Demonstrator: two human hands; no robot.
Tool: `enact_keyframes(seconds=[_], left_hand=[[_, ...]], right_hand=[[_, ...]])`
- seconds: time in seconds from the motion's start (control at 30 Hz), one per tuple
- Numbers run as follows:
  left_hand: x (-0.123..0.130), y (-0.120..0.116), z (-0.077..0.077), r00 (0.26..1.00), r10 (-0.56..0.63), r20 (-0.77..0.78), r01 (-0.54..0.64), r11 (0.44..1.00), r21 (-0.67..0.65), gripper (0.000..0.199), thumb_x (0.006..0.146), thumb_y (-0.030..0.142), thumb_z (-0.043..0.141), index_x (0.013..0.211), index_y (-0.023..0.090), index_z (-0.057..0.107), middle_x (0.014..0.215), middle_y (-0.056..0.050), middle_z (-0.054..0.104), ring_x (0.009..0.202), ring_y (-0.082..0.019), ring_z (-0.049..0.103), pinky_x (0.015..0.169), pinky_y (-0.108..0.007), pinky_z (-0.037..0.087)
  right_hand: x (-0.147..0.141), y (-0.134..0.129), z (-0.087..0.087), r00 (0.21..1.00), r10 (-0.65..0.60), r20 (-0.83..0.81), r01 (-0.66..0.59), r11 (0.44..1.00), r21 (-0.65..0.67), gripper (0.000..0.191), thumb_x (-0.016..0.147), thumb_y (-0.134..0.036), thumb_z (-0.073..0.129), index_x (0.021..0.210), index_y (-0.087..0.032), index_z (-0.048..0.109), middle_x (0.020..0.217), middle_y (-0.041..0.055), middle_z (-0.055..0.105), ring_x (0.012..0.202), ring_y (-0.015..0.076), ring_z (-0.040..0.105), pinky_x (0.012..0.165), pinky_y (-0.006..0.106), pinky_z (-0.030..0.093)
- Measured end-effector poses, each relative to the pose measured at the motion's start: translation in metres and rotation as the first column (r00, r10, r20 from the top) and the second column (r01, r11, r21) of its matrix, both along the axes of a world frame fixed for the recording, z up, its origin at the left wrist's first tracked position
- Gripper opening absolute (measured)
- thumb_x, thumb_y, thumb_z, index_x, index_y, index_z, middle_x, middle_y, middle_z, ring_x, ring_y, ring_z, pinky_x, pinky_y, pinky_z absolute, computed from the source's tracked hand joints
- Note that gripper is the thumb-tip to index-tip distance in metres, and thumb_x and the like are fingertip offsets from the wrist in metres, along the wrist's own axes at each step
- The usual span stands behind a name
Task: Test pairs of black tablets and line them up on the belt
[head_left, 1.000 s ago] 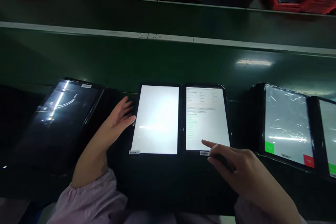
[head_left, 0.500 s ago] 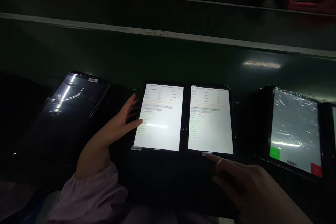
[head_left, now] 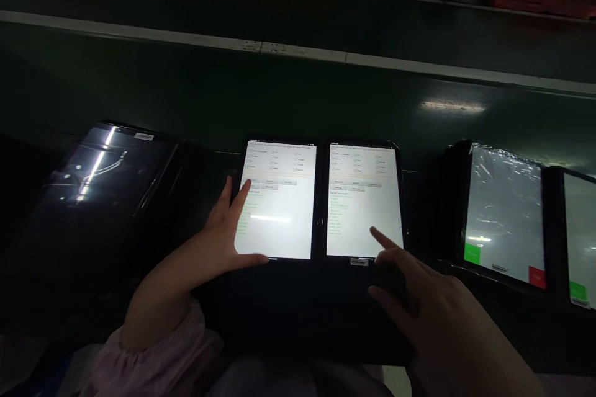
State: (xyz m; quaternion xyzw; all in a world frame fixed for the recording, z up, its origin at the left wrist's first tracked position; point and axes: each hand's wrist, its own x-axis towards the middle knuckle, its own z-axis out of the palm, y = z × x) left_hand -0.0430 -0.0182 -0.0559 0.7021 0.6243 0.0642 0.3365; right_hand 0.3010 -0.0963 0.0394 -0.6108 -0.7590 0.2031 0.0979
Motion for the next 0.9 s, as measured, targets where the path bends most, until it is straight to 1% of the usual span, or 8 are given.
enact_keyframes(seconds=[0.07, 0.17, 0.27, 0.37, 0.5, 0.6, 0.7, 0.9], left_hand=[[0.005, 0.005, 0.006, 0.993, 0.119, -0.001, -0.119, 0.992, 0.034, 0.146, 0.063, 0.077, 0.084, 0.173, 0.034, 0.0, 0.183, -0.018, -0.001, 0.165, -0.054, 0.005, 0.117, -0.073, 0.042], [0.006, 0.013, 0.016, 0.964, 0.263, 0.027, -0.263, 0.965, 0.02, 0.131, 0.077, 0.078, 0.075, 0.173, 0.033, -0.001, 0.182, -0.021, 0.007, 0.163, -0.052, 0.02, 0.118, -0.072, 0.041], [-0.002, 0.014, 0.019, 0.978, 0.199, 0.069, -0.194, 0.979, -0.065, 0.127, 0.079, 0.076, 0.074, 0.173, 0.036, -0.001, 0.182, -0.018, 0.013, 0.163, -0.051, 0.021, 0.121, -0.073, 0.036], [-0.011, 0.009, 0.013, 0.994, 0.076, 0.082, -0.07, 0.995, -0.076, 0.13, 0.075, 0.077, 0.076, 0.173, 0.037, 0.001, 0.183, -0.015, 0.012, 0.164, -0.051, 0.016, 0.123, -0.073, 0.032], [-0.015, 0.003, 0.008, 0.997, -0.034, 0.073, 0.04, 0.996, -0.079, 0.13, 0.076, 0.074, 0.076, 0.173, 0.036, -0.002, 0.183, -0.015, 0.007, 0.165, -0.05, 0.013, 0.124, -0.073, 0.03], [-0.015, 0.002, 0.011, 0.998, -0.032, 0.057, 0.039, 0.992, -0.121, 0.13, 0.076, 0.071, 0.078, 0.173, 0.037, 0.0, 0.184, -0.015, 0.002, 0.165, -0.052, 0.009, 0.122, -0.071, 0.034], [-0.015, 0.001, 0.013, 0.999, -0.014, 0.053, 0.022, 0.99, -0.138, 0.129, 0.075, 0.069, 0.079, 0.173, 0.037, 0.002, 0.184, -0.015, 0.003, 0.165, -0.051, 0.013, 0.121, -0.07, 0.037], [-0.024, 0.003, 0.019, 0.993, -0.022, 0.12, 0.039, 0.99, -0.138, 0.125, 0.076, 0.072, 0.077, 0.173, 0.036, 0.008, 0.184, -0.011, 0.01, 0.165, -0.046, 0.017, 0.125, -0.06, 0.036]], right_hand=[[-0.001, -0.004, 0.002, 1.0, 0.003, -0.028, -0.006, 0.994, -0.111, 0.05, 0.109, -0.039, 0.05, 0.154, -0.017, 0.056, 0.102, 0.0065, 0.086, 0.05, 0.0152, 0.074, 0.042, 0.024, 0.058], [0.001, -0.009, 0.004, 0.999, -0.015, -0.035, 0.006, 0.972, -0.235, 0.052, 0.102, -0.029, 0.059, 0.153, -0.021, 0.058, 0.115, 0.0069, 0.085, 0.073, 0.0217, 0.083, 0.06, 0.03, 0.069], [0.002, -0.012, 0.005, 0.999, -0.006, -0.044, -0.007, 0.956, -0.292, 0.049, 0.1, -0.028, 0.063, 0.15, -0.028, 0.062, 0.119, 0.0037, 0.084, 0.075, 0.0211, 0.084, 0.068, 0.032, 0.07], [0.0, -0.013, 0.009, 1.0, -0.003, -0.03, -0.007, 0.948, -0.317, 0.046, 0.098, -0.026, 0.069, 0.143, -0.033, 0.067, 0.112, -0.0013, 0.086, 0.073, 0.0194, 0.083, 0.059, 0.025, 0.067], [-0.001, -0.013, 0.013, 1.0, -0.009, -0.025, -0.001, 0.929, -0.369, 0.049, 0.096, -0.027, 0.071, 0.144, -0.034, 0.068, 0.113, -0.001, 0.085, 0.08, 0.0222, 0.085, 0.049, 0.023, 0.062], [0.001, -0.016, 0.014, 0.999, -0.028, -0.039, 0.01, 0.91, -0.414, 0.056, 0.099, -0.03, 0.068, 0.154, -0.037, 0.059, 0.117, -0.001, 0.085, 0.085, 0.0231, 0.085, 0.049, 0.022, 0.062], [0.004, -0.018, 0.012, 0.998, -0.027, -0.062, -0.003, 0.899, -0.438, 0.062, 0.1, -0.03, 0.065, 0.159, -0.038, 0.053, 0.116, -0.0009, 0.085, 0.085, 0.0232, 0.085, 0.053, 0.024, 0.064], [0.003, -0.01, 0.005, 0.999, -0.035, 0.011, 0.036, 0.931, -0.363, 0.049, 0.094, -0.029, 0.069, 0.143, -0.032, 0.069, 0.11, 0.0003, 0.086, 0.075, 0.0244, 0.084, 0.054, 0.029, 0.066]])
